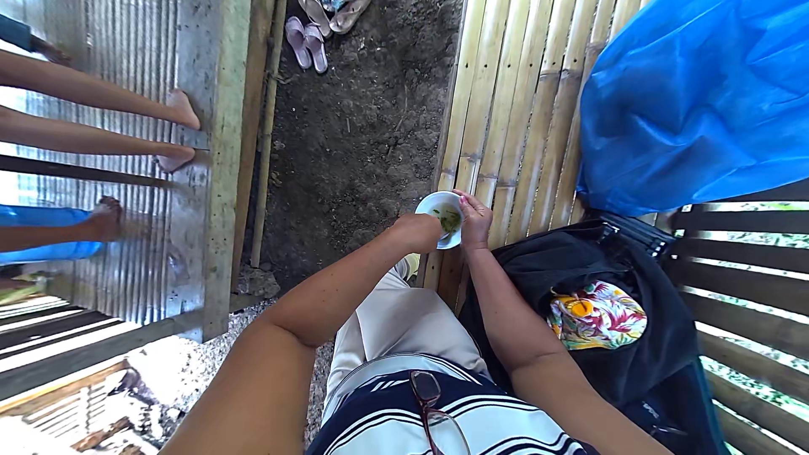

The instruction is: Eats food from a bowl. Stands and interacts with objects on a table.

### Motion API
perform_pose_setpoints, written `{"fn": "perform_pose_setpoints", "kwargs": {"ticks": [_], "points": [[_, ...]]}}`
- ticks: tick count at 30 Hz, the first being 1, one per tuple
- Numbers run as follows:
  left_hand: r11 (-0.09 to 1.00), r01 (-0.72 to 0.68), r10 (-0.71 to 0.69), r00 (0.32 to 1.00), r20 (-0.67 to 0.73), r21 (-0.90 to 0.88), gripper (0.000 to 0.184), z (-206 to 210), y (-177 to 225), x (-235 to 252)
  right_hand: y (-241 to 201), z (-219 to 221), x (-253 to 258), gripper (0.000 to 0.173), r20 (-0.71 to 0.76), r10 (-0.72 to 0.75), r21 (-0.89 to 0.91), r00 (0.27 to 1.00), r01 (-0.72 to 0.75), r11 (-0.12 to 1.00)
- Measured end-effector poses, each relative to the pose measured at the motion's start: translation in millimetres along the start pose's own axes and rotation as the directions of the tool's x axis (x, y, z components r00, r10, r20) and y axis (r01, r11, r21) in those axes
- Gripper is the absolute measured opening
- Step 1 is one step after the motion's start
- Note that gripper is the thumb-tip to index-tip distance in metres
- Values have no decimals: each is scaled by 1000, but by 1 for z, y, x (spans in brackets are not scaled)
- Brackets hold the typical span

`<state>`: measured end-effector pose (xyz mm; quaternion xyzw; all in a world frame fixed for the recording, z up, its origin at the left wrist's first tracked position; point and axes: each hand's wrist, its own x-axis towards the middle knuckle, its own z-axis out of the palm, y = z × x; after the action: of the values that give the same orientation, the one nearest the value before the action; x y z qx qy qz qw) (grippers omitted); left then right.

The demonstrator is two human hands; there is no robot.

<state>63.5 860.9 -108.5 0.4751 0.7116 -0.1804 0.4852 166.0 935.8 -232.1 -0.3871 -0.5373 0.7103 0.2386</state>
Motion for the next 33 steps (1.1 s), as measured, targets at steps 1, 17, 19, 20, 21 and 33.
{"fn": "perform_pose_setpoints", "kwargs": {"ticks": [1, 17, 19, 20, 21, 33], "points": [[1000, -5, 5, 1000, 7, 8, 19, -1, 0, 0, 0, 0, 0, 29, -2, -2, -3, 1000, 2, 1000], [1000, 16, -17, 999, 33, 20, 10, -2, 45, -9, -1, 1, -1, 28, -15, 33, -18, 999, -34, 999], [1000, -10, 9, 1000, 17, 17, 11, 3, 37, -7, -1, 1, 0, 28, -13, 30, -24, 999, -30, 999], [999, -38, 38, 999, 26, 6, 11, 4, 28, -4, 0, 0, 0, 28, -10, 25, -32, 1000, -25, 999], [998, -68, 67, 997, 40, 10, 12, 3, 20, -3, 0, 0, 0, 28, -4, 19, -38, 1000, -19, 999], [759, 18, -187, 964, -192, -650, 18, 20, -16, 1, 5, 0, 1, 28, 3, 14, 11, 1000, -14, 1000]]}}
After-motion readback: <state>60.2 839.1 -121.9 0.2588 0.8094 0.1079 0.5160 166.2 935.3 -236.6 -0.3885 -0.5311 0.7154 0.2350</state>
